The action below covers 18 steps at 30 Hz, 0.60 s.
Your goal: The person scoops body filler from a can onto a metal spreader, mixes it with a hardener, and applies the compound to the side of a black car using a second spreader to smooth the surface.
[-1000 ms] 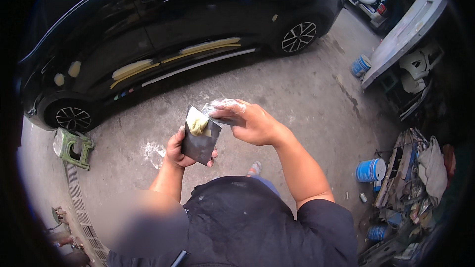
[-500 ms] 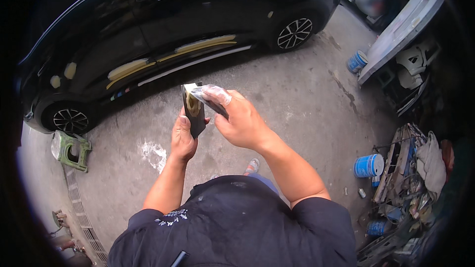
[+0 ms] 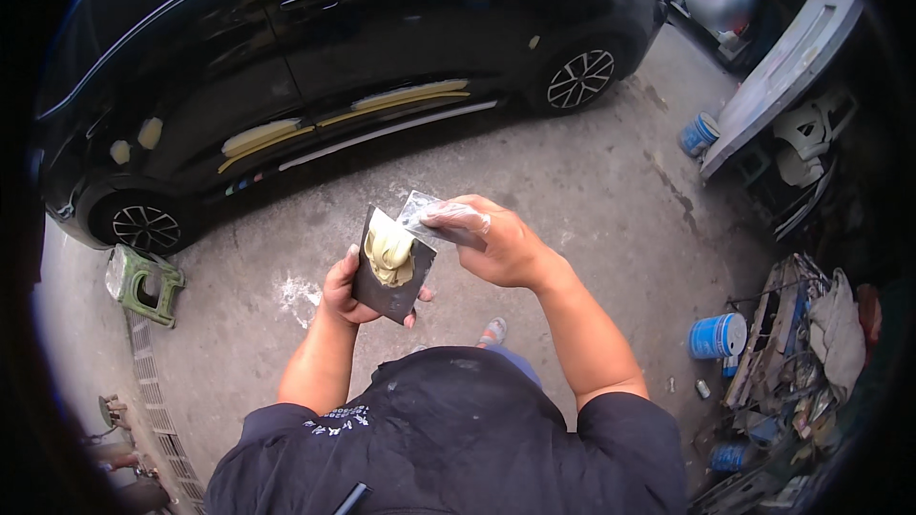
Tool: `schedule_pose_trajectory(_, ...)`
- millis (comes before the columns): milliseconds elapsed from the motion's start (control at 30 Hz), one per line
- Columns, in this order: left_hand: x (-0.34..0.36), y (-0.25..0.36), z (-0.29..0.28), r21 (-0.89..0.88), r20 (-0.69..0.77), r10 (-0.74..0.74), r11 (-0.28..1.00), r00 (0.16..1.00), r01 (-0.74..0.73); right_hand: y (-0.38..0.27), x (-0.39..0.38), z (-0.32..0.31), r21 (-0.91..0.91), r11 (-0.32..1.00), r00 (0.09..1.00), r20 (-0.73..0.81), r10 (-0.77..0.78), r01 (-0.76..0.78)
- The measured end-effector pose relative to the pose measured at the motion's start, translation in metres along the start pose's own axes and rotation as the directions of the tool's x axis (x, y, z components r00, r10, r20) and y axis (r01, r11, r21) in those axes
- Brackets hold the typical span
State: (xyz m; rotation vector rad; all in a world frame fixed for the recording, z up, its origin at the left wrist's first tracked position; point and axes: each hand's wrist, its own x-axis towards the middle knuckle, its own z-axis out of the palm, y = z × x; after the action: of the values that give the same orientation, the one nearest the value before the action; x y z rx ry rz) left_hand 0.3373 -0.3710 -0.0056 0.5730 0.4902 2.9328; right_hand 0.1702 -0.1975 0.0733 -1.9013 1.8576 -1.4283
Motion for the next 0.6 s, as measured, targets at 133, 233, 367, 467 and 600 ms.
schedule_pose_trajectory(133,0.016,0.004,0.015,0.311,-0.236,0.277,0.930,0.932,-0.197,0.006,-0.041,-0.013,0.759,0.635,0.872,-0.204,0.446,-0.147)
schedule_pose_trajectory(233,0.024,-0.001,0.018,0.459,-0.265,0.396,0.854,0.879,-0.246,0.004,-0.062,0.010,0.825,0.422,0.775,0.031,0.631,-0.377)
schedule_pose_trajectory(367,0.036,-0.020,0.012,0.677,-0.166,0.489,0.688,0.856,-0.262,0.001,-0.049,0.037,0.859,0.271,0.691,0.124,0.712,-0.434)
schedule_pose_trajectory(467,0.030,-0.031,0.000,0.823,-0.142,0.467,0.546,0.873,-0.158,-0.001,-0.025,0.028,0.914,0.243,0.736,0.083,0.672,-0.325)
schedule_pose_trajectory(600,0.022,-0.010,0.000,0.960,-0.128,0.313,0.277,0.941,0.038,-0.005,-0.013,-0.011,0.932,0.326,0.844,-0.044,0.534,-0.157)
